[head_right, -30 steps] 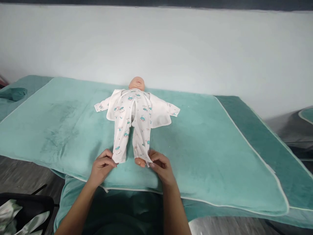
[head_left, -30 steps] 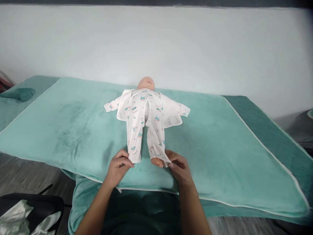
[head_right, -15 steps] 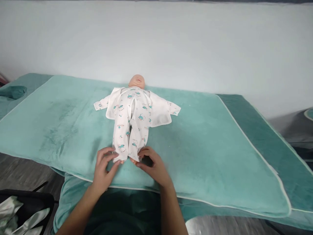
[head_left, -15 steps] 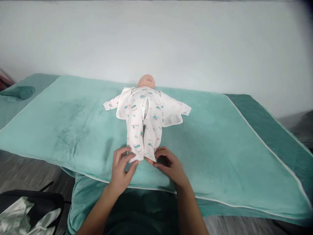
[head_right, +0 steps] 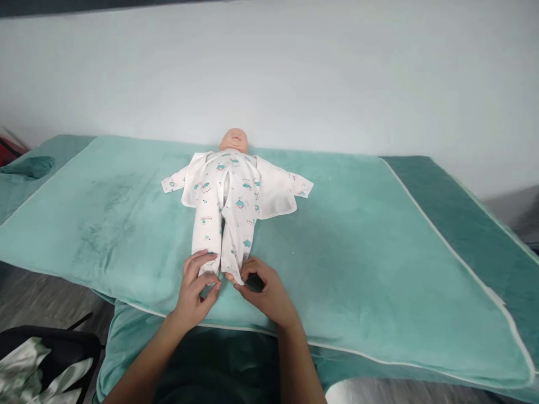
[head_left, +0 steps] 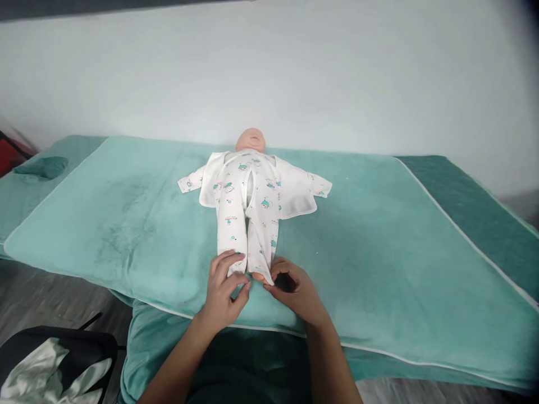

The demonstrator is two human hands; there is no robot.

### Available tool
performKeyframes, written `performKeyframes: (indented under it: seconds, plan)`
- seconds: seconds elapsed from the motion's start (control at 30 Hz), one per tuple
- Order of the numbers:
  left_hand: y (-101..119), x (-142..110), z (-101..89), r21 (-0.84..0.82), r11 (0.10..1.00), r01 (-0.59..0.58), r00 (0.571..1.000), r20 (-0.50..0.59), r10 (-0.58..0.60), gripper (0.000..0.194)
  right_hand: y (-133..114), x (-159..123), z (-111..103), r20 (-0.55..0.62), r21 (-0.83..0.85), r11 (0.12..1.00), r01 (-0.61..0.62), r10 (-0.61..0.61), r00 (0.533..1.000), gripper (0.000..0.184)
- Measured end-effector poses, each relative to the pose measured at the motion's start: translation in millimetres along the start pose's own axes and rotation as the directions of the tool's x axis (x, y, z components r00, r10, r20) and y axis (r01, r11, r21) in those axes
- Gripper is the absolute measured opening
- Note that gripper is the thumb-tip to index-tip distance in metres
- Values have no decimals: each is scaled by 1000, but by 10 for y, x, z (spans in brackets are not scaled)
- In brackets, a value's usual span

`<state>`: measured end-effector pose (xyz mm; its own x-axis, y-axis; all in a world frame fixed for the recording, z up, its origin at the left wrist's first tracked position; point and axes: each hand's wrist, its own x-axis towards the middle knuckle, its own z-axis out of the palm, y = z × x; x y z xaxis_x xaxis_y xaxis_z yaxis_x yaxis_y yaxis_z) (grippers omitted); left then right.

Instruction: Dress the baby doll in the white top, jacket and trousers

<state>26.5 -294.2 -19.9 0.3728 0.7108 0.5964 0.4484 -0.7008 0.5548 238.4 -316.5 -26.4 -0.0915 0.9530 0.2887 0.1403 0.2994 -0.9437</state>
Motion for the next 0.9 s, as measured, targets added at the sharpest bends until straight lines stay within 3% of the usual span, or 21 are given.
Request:
performKeyframes:
  seconds: [0.2,0.37,0.57,0.9]
  plan:
    - [-6,41,84,97,995,24,1000,1,-25,26,35,-10,-2,-1,-8,1000,-1,1,1000,15]
    - [-46,33,146,97,995,-1,1000,-28,4,18,38,-2,-7,0,-27,999,21,-21,1000,14]
    - [-48,30,107,17,999,42,998,-47,-41,13,17,15,-2,20,-32,998,54,-54,998,13]
    - [-93,23,-159,-221,969,107,985,156,-73,10,22,1,-55,81,-19,997,75,-73,994,10]
